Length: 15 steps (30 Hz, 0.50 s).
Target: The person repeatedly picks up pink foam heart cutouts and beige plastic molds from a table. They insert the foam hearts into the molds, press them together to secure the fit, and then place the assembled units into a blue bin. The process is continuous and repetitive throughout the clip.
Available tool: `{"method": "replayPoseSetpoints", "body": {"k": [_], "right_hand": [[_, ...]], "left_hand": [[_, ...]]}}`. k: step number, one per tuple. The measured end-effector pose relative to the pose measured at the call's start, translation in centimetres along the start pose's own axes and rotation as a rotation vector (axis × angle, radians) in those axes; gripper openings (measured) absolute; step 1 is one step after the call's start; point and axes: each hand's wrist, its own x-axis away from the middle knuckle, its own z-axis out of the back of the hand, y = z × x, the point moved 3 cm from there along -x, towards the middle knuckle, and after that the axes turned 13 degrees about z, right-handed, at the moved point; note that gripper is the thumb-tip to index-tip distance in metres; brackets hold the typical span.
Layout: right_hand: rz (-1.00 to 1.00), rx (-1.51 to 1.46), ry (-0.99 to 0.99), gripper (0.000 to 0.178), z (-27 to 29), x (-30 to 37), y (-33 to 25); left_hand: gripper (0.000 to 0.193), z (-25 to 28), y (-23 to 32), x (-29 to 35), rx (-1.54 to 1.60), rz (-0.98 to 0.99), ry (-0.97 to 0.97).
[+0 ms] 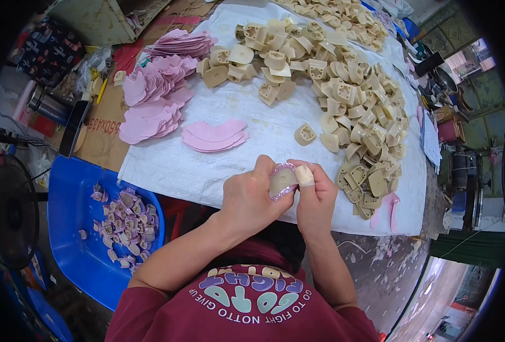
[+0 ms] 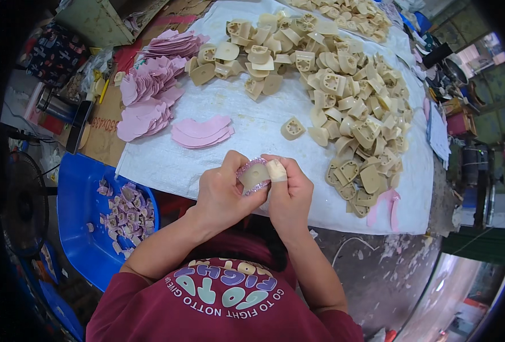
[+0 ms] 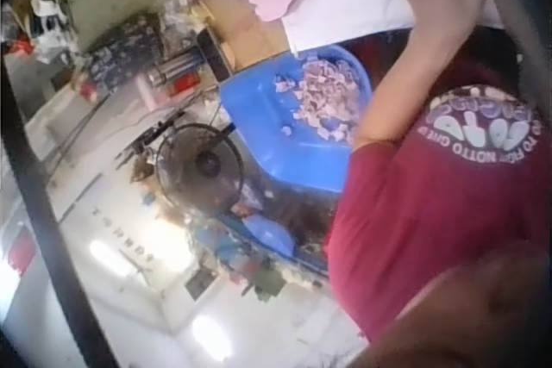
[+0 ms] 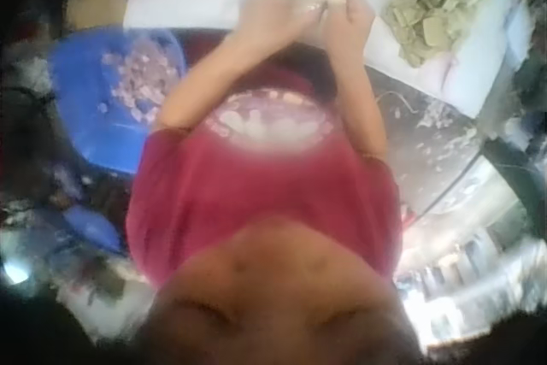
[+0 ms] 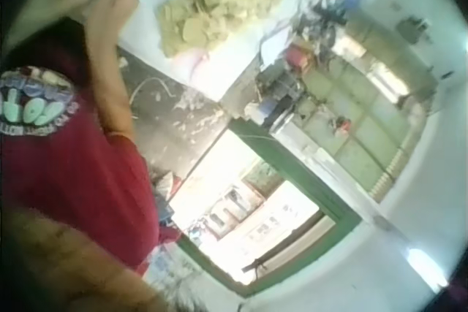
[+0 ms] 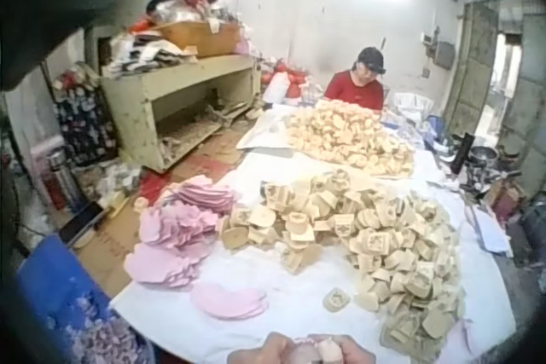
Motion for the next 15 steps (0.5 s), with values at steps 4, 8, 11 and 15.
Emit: {"method": "replayPoseSetpoints", "body": {"k": [4, 8, 11, 15], "right_hand": [[-0.136, -0.197, -0.050, 0.026, 0.7, 0.2, 0.1], [-0.034, -0.023, -0.071, 0.025, 0.0, 0.0, -0.4], [-0.003, 0.085, -0.115, 0.026, -0.6, -0.2, -0.8], [0.059, 0.089, -0.193, 0.030, -0.9, -0.3, -1.0]], "left_hand": [[0.042, 0.5, 0.0, -0.4, 0.083, 0.027, -0.063], [0.042, -0.2, -0.2, -0.2, 0.088, 0.045, -0.067], [0.042, -0.1, -0.6, -0.4, 0.090, 0.040, -0.051], [0.044, 0.4, -0.9, -0.8, 0.082, 0.059, -0.064]]}}
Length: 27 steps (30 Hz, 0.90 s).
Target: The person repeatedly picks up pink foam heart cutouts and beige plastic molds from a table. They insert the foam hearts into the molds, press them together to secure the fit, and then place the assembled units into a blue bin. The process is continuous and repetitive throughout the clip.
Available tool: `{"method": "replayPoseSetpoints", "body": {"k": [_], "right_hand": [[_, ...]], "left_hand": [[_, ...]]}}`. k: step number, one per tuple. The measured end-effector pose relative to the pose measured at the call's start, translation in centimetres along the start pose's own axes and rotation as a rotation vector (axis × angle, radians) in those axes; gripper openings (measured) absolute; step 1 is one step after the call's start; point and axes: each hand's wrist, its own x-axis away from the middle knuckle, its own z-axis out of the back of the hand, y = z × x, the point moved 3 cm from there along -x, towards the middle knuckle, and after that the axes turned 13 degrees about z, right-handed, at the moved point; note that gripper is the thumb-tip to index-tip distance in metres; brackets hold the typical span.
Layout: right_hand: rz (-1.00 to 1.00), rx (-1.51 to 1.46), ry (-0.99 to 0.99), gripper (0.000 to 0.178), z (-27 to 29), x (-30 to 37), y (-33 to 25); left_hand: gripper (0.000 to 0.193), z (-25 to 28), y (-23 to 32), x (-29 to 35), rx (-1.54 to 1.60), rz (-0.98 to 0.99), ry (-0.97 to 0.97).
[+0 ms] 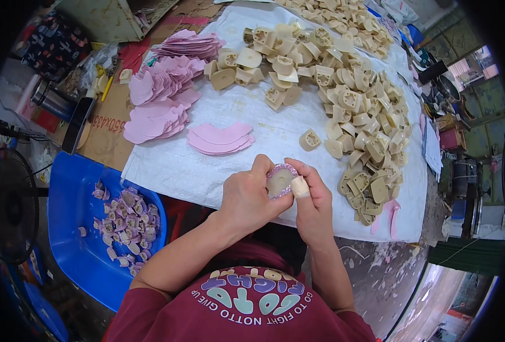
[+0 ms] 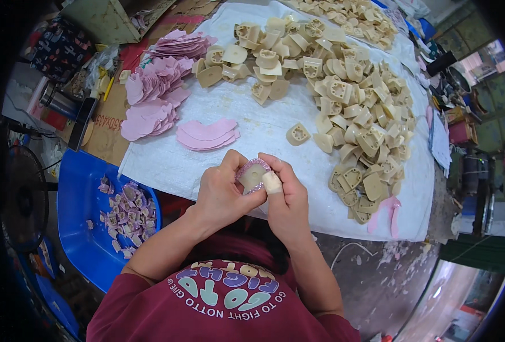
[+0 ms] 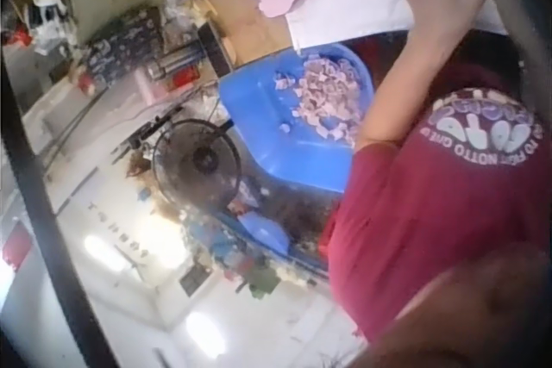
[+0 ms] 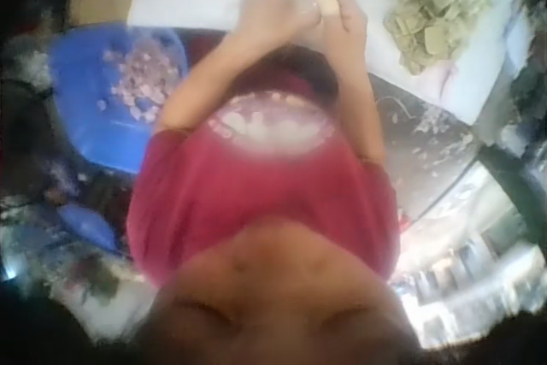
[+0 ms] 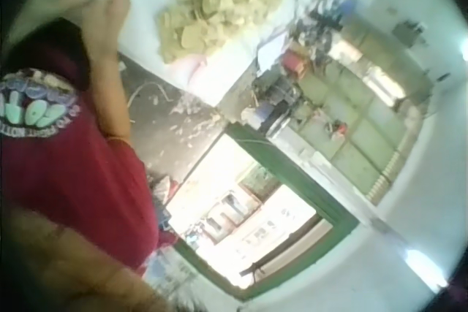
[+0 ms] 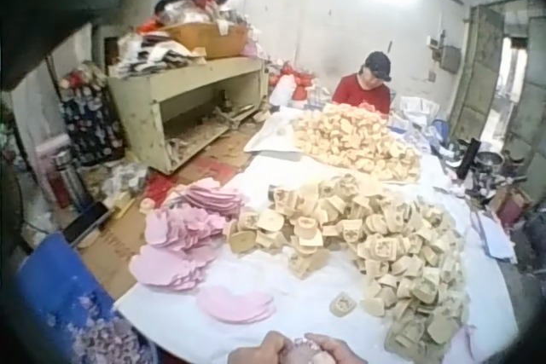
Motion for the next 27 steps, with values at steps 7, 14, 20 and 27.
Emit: {"method": "replayPoseSetpoints", "body": {"k": [7, 14, 20, 27], "right_hand": [[0.140, 0.196, -0.134, 0.032, 0.5, -0.2, -0.9], [-0.271, -0.191, 0.008, 0.032, 0.7, 2.0, 2.0], [-0.192, -0.175, 0.114, 0.035, 0.2, 2.3, 1.2], [0.045, -0.062, 0.086, 0.030, -1.2, 3.5, 0.0]], "left_hand": [[0.032, 1.3, -1.2, -0.4, 0.519, 0.106, -0.379], [0.055, 1.1, -1.0, 0.5, 0.570, -0.082, -0.086], [0.047, 0.1, -1.0, 1.1, 0.631, 0.078, -0.360], [0.047, 0.2, 1.1, 0.9, 0.569, -0.032, -0.511]]}}
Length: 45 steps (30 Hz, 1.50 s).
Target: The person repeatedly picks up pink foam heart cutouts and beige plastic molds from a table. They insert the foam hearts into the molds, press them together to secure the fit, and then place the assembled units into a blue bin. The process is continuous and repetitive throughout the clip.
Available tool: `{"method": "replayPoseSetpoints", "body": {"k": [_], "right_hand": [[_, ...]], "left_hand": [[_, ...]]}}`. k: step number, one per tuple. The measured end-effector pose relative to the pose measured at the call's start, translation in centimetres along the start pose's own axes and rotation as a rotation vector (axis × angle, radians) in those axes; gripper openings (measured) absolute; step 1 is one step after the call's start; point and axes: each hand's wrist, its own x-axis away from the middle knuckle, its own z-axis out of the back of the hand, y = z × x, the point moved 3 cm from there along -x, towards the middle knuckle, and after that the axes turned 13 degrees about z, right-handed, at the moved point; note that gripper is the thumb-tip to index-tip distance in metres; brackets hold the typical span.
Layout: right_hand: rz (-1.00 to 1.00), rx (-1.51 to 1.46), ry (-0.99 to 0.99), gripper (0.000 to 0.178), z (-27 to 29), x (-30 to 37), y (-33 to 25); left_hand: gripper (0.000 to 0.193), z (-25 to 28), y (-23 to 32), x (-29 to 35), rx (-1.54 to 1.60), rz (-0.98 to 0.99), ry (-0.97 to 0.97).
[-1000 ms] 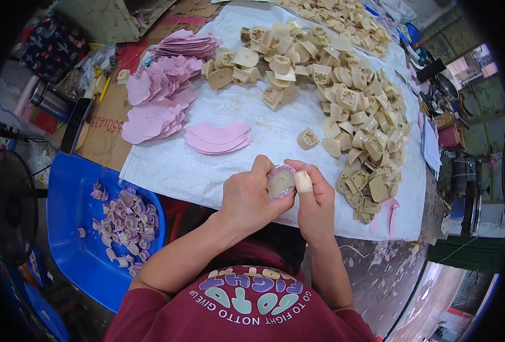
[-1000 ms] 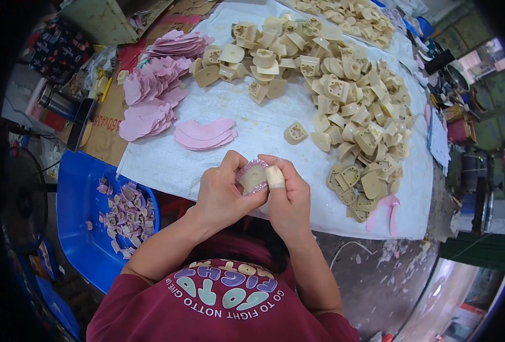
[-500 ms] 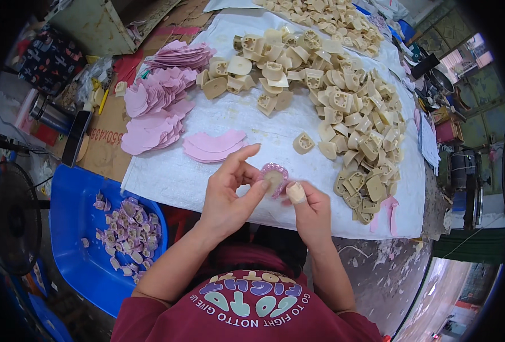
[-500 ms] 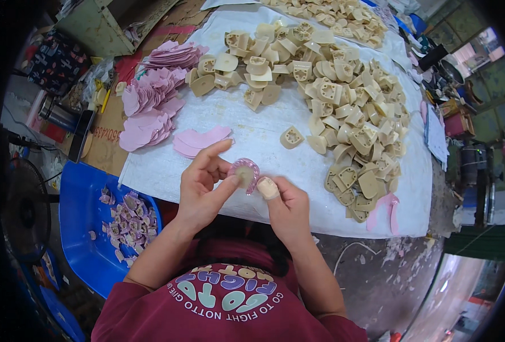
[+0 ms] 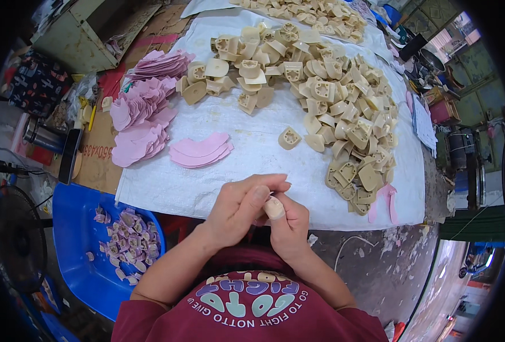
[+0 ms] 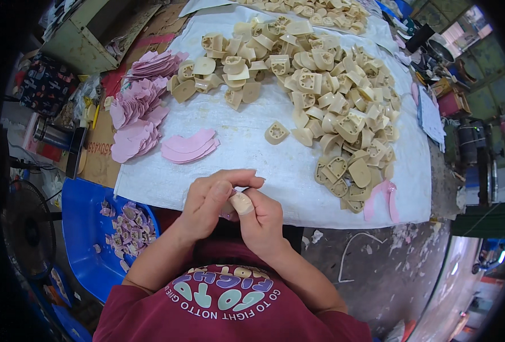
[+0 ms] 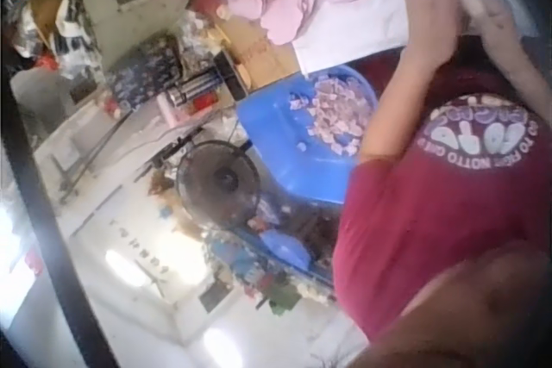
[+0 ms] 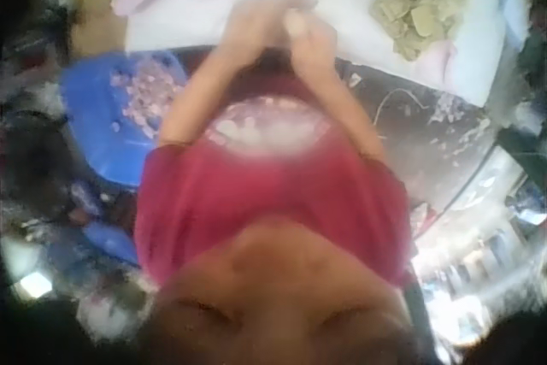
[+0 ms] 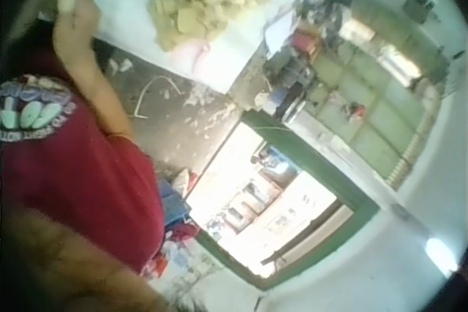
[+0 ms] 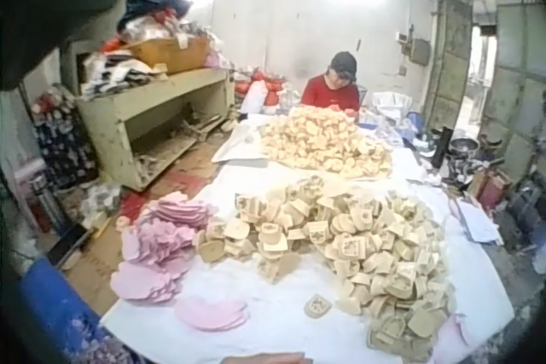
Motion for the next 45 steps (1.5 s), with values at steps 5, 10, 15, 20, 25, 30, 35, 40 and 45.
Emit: {"method": "replayPoseSetpoints", "body": {"k": [5, 10, 15, 20, 25, 30, 35, 40, 45], "right_hand": [[-0.236, -0.169, 0.000, 0.031, -0.4, -0.4, 0.5], [-0.186, -0.148, -0.032, 0.033, -1.5, -0.7, 1.0], [-0.326, -0.250, -0.179, 0.035, -2.9, -1.3, 2.9], [-0.023, 0.158, -0.451, 0.019, -6.0, -3.3, 4.2], [0.630, 0.656, -0.329, 0.023, -6.2, -9.4, 5.8], [0.572, 0.945, -0.387, 0.026, -7.4, -11.5, 8.7], [0.533, 0.852, -0.385, 0.024, -8.0, -11.3, 9.2], [0.634, 0.700, -0.219, 0.019, -5.2, -11.7, 8.6], [0.393, 0.388, 0.071, 0.014, 0.3, -9.9, 6.3]], "left_hand": [[0.043, 0.0, -0.6, 0.3, 0.127, 0.159, 0.050], [0.036, 0.2, -1.2, 0.5, 0.239, 0.022, 0.156], [0.032, 2.2, -2.0, 1.4, 0.589, 0.214, 0.134], [0.024, 10.4, -3.1, 7.6, 0.670, 0.103, 0.707], [0.046, 18.9, -7.0, 18.6, -0.691, 0.491, 1.013], [0.045, 16.5, -4.5, 16.6, -1.012, 0.167, 1.120], [0.038, 10.8, -2.8, 6.5, -0.889, -0.213, 0.792], [0.031, 10.0, -5.6, 1.8, -0.843, -0.228, 0.670], [0.032, 9.8, -4.8, 2.1, -0.885, -0.343, 0.727]]}}
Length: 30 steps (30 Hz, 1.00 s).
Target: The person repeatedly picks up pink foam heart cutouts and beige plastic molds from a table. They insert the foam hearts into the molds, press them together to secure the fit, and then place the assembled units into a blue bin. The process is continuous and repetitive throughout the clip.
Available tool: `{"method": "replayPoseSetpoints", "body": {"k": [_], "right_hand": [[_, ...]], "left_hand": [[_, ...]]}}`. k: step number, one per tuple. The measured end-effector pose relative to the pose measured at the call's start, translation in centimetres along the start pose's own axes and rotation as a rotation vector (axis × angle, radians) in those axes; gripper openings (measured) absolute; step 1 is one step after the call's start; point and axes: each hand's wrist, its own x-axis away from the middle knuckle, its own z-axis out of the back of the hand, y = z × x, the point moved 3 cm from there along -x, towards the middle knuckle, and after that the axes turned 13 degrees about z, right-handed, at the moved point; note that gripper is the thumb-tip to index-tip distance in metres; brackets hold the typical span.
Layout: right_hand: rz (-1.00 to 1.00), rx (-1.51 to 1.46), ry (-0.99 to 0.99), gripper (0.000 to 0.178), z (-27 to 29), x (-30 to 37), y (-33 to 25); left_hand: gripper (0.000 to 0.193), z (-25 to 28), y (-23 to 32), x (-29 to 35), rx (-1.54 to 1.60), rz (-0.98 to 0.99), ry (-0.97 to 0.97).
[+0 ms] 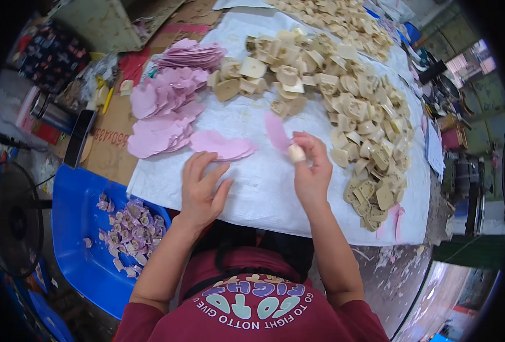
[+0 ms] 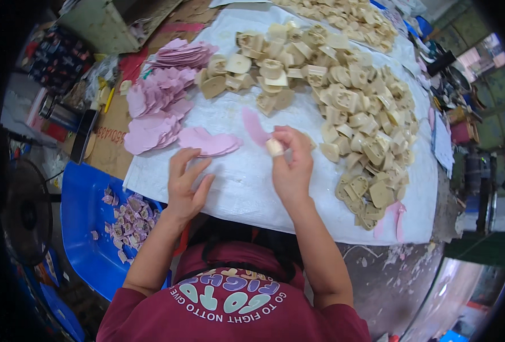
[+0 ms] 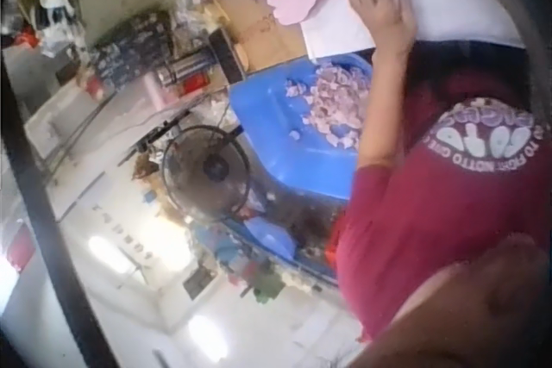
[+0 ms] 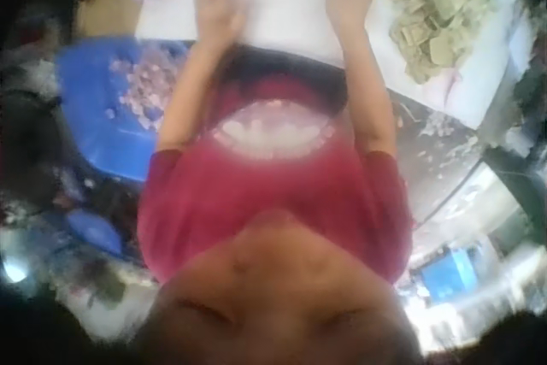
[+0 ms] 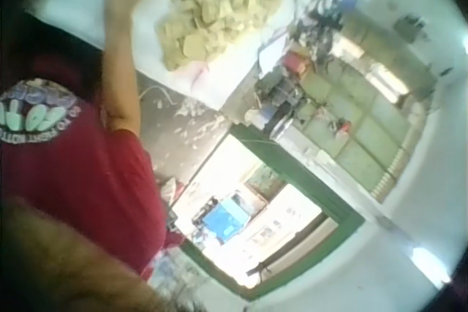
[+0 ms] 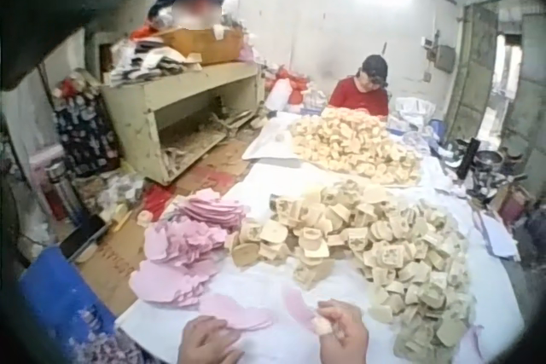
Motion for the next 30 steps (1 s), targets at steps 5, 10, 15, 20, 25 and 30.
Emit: {"method": "replayPoseSetpoints", "body": {"k": [5, 10, 15, 20, 25, 30], "right_hand": [[0.054, -0.053, -0.098, 0.016, 1.1, 2.2, -4.2], [0.280, 0.083, -0.333, 0.018, 2.0, 2.0, -5.2], [0.069, 0.672, -0.325, 0.030, 4.2, -1.2, -0.1], [0.003, 0.577, -0.384, 0.039, 4.9, -1.3, 1.1], [-0.129, -0.251, -0.403, 0.048, 2.0, 1.8, -8.3], [0.058, -0.150, -0.332, 0.052, 0.6, 4.5, -9.7]], "left_hand": [[0.031, -0.7, 2.4, 1.3, 0.309, 0.233, -0.182], [0.029, -3.2, 4.1, 0.9, 1.121, 0.748, -0.460], [0.032, -3.7, 3.0, 0.2, 1.236, 1.053, -0.331], [0.036, -4.7, 3.4, -0.6, 1.505, 1.115, -0.231], [0.042, -6.5, 5.0, -1.0, 1.695, 1.167, -0.352], [0.041, -6.5, 5.9, -0.5, 1.670, 1.225, -0.332]]}}
